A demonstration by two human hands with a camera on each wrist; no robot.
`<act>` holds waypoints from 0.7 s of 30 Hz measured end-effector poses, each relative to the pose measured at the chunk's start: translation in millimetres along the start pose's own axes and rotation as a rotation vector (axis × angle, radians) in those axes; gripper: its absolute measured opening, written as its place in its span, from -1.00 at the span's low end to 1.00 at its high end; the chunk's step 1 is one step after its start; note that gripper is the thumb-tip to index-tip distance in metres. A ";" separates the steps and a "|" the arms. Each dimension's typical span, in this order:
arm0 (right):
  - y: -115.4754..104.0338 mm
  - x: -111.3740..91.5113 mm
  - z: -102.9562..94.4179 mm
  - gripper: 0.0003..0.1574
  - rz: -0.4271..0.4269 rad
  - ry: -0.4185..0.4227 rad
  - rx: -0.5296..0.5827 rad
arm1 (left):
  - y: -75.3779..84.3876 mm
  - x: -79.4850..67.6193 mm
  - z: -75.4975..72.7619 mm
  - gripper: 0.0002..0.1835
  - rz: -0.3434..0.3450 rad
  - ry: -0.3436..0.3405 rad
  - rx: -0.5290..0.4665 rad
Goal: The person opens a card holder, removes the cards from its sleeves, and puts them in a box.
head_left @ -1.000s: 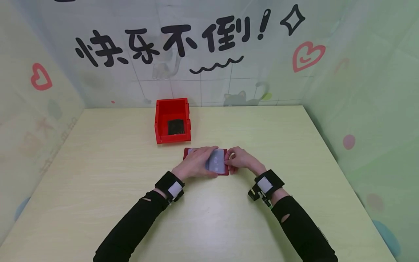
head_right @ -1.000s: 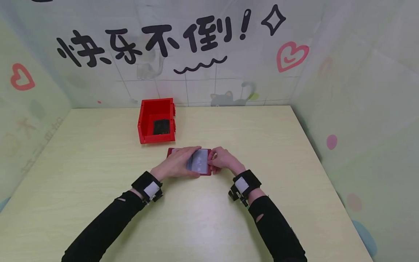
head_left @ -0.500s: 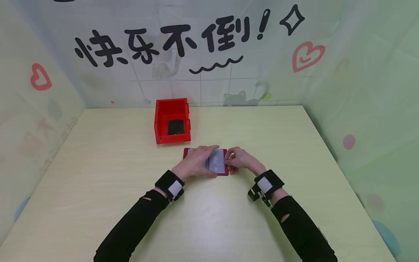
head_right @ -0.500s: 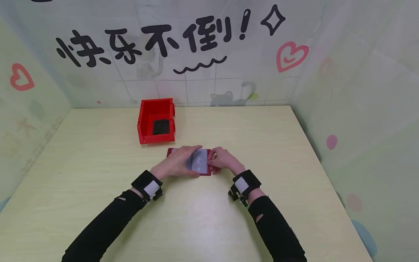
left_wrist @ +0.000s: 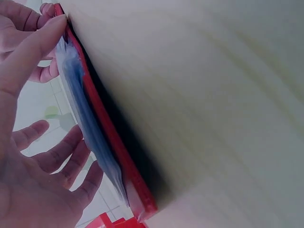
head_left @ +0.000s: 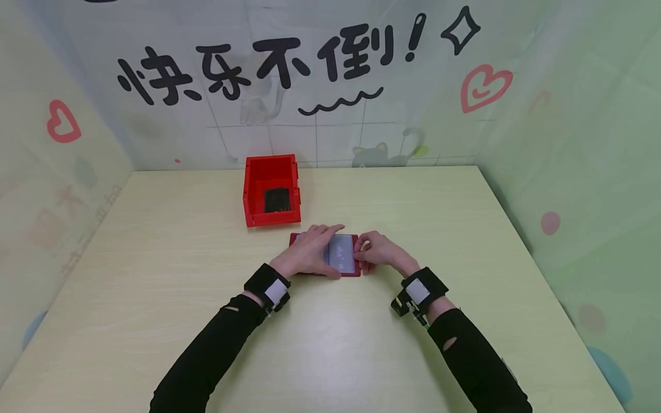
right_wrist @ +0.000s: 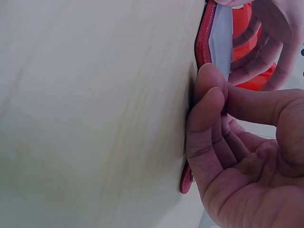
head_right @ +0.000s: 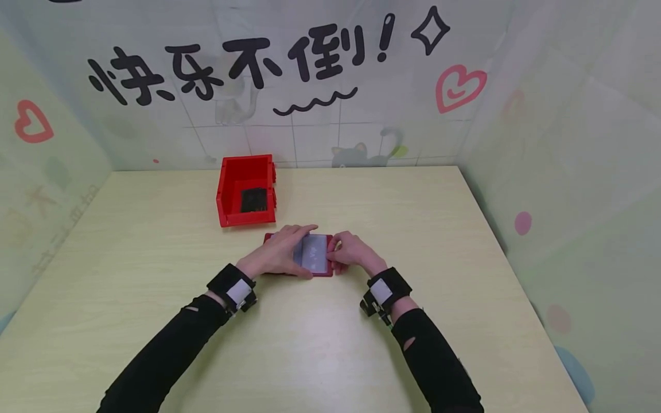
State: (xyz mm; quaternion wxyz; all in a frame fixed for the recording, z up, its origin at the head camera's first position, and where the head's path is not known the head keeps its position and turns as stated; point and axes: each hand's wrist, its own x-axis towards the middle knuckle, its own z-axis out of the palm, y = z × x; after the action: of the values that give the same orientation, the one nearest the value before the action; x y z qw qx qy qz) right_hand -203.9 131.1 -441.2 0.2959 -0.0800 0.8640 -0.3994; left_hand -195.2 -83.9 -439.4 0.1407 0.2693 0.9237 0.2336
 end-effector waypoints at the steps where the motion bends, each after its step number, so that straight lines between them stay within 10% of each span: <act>1: 0.1 0.1 0.1 -0.85 -0.002 -0.001 0.000 | 0.1 -0.1 -0.7 0.14 0.001 0.001 -0.004; 12: 1.5 1.4 0.2 -0.86 -0.001 0.008 -0.007 | 7.4 -6.7 -0.1 -0.02 0.113 0.108 -0.043; 21: 0.5 1.2 0.8 -0.78 -0.001 0.011 -0.006 | 5.0 -18.6 -4.6 -0.19 -0.169 0.333 -0.140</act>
State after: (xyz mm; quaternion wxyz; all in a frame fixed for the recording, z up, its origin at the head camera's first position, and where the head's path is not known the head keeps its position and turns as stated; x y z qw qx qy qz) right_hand -204.4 130.5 -442.5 0.2909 -0.0793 0.8668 -0.3972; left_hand -179.7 -92.2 -430.5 0.0232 0.1378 0.9351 0.3258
